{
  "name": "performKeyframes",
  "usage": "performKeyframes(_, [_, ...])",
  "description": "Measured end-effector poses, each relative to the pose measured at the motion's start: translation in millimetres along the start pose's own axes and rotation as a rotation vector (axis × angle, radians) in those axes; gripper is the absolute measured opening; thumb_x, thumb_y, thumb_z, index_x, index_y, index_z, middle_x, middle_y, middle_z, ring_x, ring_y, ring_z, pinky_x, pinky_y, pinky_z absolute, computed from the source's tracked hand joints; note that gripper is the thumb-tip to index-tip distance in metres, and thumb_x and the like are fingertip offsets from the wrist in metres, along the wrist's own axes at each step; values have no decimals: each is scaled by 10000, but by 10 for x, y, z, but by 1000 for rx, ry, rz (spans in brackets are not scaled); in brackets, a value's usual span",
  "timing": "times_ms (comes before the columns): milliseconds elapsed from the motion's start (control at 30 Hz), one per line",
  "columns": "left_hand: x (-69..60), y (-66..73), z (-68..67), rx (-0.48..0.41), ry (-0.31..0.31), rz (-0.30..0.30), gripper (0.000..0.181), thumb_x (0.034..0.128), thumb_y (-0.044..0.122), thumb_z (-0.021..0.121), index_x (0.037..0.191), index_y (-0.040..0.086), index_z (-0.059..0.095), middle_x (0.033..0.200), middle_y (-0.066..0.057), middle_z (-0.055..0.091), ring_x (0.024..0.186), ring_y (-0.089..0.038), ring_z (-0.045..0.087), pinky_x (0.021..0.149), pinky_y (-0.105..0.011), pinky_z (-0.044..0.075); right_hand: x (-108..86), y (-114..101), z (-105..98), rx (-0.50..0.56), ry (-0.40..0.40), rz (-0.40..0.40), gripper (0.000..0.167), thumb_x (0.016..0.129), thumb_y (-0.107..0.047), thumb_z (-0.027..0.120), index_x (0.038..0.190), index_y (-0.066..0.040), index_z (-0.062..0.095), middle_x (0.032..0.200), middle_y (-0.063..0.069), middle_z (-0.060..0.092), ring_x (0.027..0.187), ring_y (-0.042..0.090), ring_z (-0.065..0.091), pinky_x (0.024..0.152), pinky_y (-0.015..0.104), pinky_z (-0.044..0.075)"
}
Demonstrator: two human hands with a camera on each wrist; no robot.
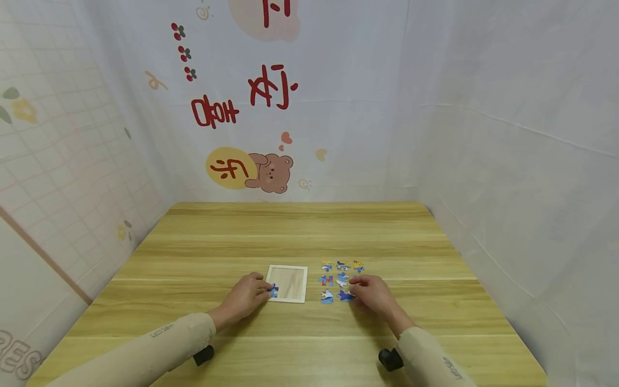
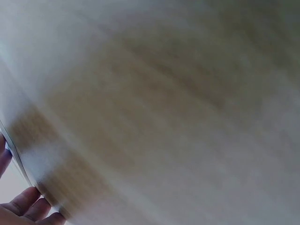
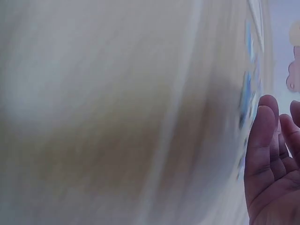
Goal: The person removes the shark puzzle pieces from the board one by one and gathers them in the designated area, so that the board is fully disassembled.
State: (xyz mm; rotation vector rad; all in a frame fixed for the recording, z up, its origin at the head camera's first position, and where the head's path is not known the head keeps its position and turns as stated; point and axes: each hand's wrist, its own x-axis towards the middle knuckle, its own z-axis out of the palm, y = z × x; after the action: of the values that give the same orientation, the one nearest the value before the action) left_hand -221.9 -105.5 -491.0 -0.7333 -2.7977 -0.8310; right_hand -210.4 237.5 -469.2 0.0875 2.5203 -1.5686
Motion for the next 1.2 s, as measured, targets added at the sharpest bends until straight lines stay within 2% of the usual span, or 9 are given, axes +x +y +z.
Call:
performKeyframes(167, [-9, 16, -12, -36, -1, -31, 150, 884, 97, 733, 986, -12, 746, 1014, -134, 628, 906, -267, 585, 819, -474, 502, 77, -190, 293, 40, -38, -39, 252, 943, -83, 619, 1151, 55, 657, 916, 117, 677, 654, 208, 637, 580, 381, 550])
performKeyframes(400, [-11, -29, -19, -32, -1, -62, 274, 894, 161, 732, 1095, -23, 702, 1110, -156, 633, 1036, -333, 604, 911, -497, 483, 220, -472, 884, 72, -133, -77, 254, 948, -78, 620, 1155, 64, 659, 855, 121, 671, 605, 158, 621, 573, 328, 548])
performKeyframes(633, [18, -130, -70, -13, -53, -69, 389, 882, 220, 758, 1189, -6, 684, 1223, -216, 591, 1138, -382, 563, 988, -533, 427, 342, -645, 1302, 83, -189, -69, 250, 947, -80, 633, 1164, 36, 675, 879, 97, 683, 613, 146, 616, 570, 285, 540])
performKeyframes(833, [10, -179, -95, -12, -118, -33, 356, 918, 216, 723, 1214, 20, 693, 1306, -266, 545, 1220, -437, 500, 1024, -581, 379, 420, -647, 1468, 84, -185, -72, 244, 929, -44, 645, 1153, 48, 676, 842, 66, 670, 596, 128, 590, 569, 270, 540])
performKeyframes(967, [7, -187, -94, -15, -112, -14, 361, 914, 207, 726, 1210, 3, 691, 1297, -279, 540, 1207, -449, 502, 1012, -587, 382, 435, -634, 1508, 41, -190, -80, 246, 931, -33, 639, 1161, 42, 683, 816, 62, 663, 586, 119, 563, 548, 246, 504])
performKeyframes(1200, [-5, -207, -96, -6, -107, -41, 375, 920, 221, 720, 1236, 21, 682, 1325, -278, 529, 1236, -448, 485, 1025, -587, 370, 433, -683, 1511, -29, -243, -110, 264, 927, -27, 629, 1176, 45, 681, 789, 46, 623, 572, 109, 524, 539, 231, 481])
